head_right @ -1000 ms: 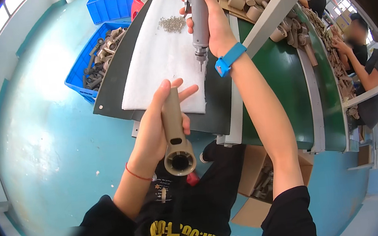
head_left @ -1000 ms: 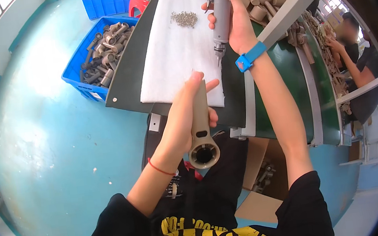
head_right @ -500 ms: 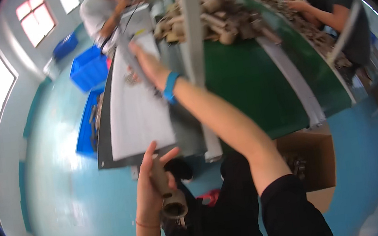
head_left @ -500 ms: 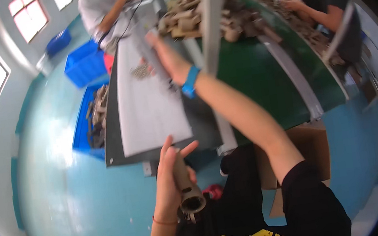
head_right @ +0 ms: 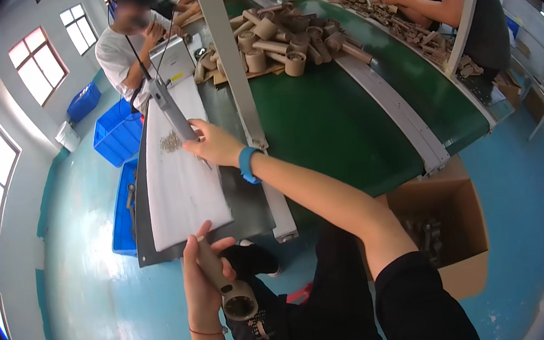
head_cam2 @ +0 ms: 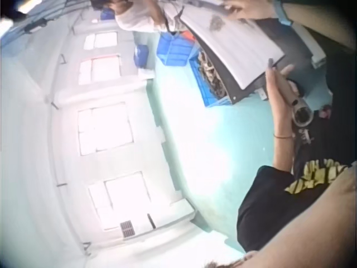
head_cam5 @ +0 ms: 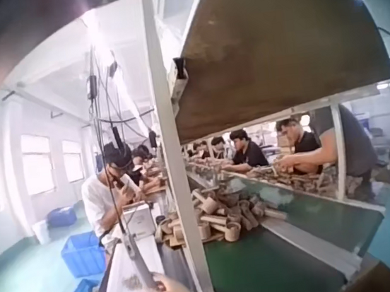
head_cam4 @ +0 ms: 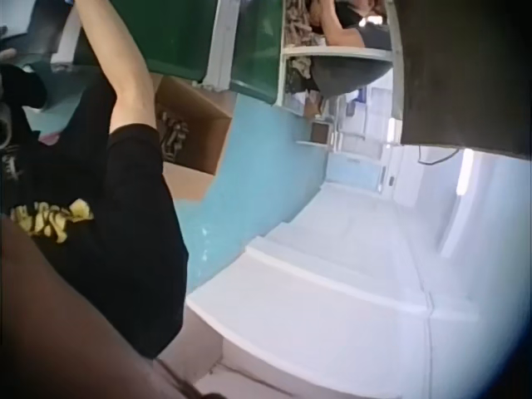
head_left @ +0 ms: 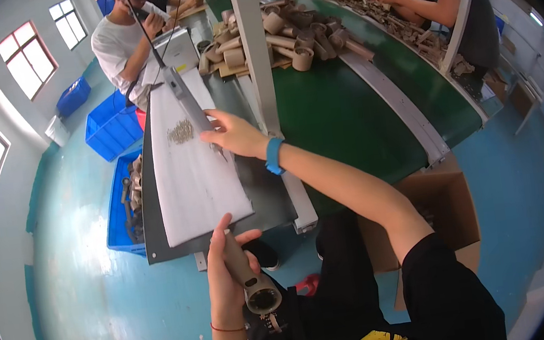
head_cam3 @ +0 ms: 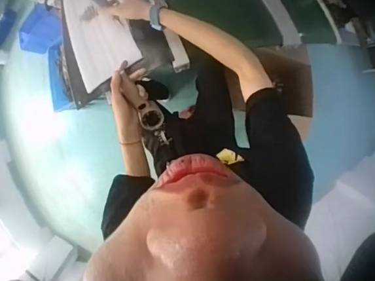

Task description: Assembling handheld fans by putting components together and using an electric screwdriver on an assembly line.

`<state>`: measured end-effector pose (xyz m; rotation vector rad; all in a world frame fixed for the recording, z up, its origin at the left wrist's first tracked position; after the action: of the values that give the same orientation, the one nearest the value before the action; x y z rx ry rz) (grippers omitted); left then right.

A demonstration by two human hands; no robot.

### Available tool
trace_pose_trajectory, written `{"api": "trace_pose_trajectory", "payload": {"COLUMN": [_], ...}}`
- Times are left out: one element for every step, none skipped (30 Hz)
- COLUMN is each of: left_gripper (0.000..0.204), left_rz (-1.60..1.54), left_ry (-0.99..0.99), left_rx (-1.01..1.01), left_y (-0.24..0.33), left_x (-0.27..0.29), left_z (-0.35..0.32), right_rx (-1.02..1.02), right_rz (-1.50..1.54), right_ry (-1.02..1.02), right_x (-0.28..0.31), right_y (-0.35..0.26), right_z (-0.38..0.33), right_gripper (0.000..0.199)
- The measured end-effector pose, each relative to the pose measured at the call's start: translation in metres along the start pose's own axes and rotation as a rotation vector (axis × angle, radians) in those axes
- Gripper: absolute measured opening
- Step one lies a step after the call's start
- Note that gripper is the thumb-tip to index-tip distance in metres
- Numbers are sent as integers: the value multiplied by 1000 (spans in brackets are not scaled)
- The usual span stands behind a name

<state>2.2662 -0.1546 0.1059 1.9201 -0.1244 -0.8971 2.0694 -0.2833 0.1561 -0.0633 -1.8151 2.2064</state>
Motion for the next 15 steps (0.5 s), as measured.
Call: {"api": "trace_pose_trajectory", "payload": {"left_gripper": [58, 58, 58, 58, 58, 58, 57, 57, 57, 57, 59, 61, 64, 64, 66], "left_rz": [-43, -47, -39, -35, -5, -9, 22, 50, 49, 35, 30, 24, -25, -41, -9], "left_ry": [-12, 11, -31, -64, -20, 7, -45, -99, -107, -80, -115, -160, -259, -226, -182], "left_rx": [9, 16, 25, 25, 35, 38, 60, 80, 86, 90, 55, 28, 77, 99, 48], "left_y": [0, -1, -4, -6, -6, -7, -9, -11, -11, -8, -2, -1, -2, -2, 4], "left_x": [-1, 1, -1, -3, -7, -6, -11, -18, -20, -18, -22, -28, -31, -36, -47], "left_z": [-1, -1, 0, -1, -4, -5, -5, -5, -7, -10, -12, -13, -15, -15, -15], "right_rx": [12, 23, 20, 22, 6, -7, 13, 33, 10, -17, -26, -40, -62, 83, 230], "right_rz": [-20, -40, -62, -82, -86, -94, -110, -130, -92, -55, -133, -213, -192, -400, -600], "right_ry": [0, -3, -11, -31, -44, -45, -29, -12, -68, -132, -249, -358, -382, -404, -423], "right_x": [3, 7, 12, 13, 17, 26, 34, 38, 27, 13, -3, -15, -22, -33, -43], "right_y": [3, 7, 9, 5, 3, -1, -7, -15, -28, -46, -63, -77, -89, -107, -118], "right_z": [-5, -10, -18, -27, -41, -55, -70, -88, -106, -124, -141, -159, -168, -175, -185], "right_gripper": [61, 61, 59, 57, 55, 53, 50, 47, 45, 43, 42, 41, 41, 42, 43]}}
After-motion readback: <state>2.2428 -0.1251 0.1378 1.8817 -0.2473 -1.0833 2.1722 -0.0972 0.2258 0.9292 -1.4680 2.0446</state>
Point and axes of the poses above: each hand's wrist, its own z-axis towards the middle knuckle, its own x-axis out of the back of the hand, y = z × x, the point moved 9 cm from there along z, towards the middle knuckle, and after that the axes turned 3 degrees about -z, right-handed, at the moved point
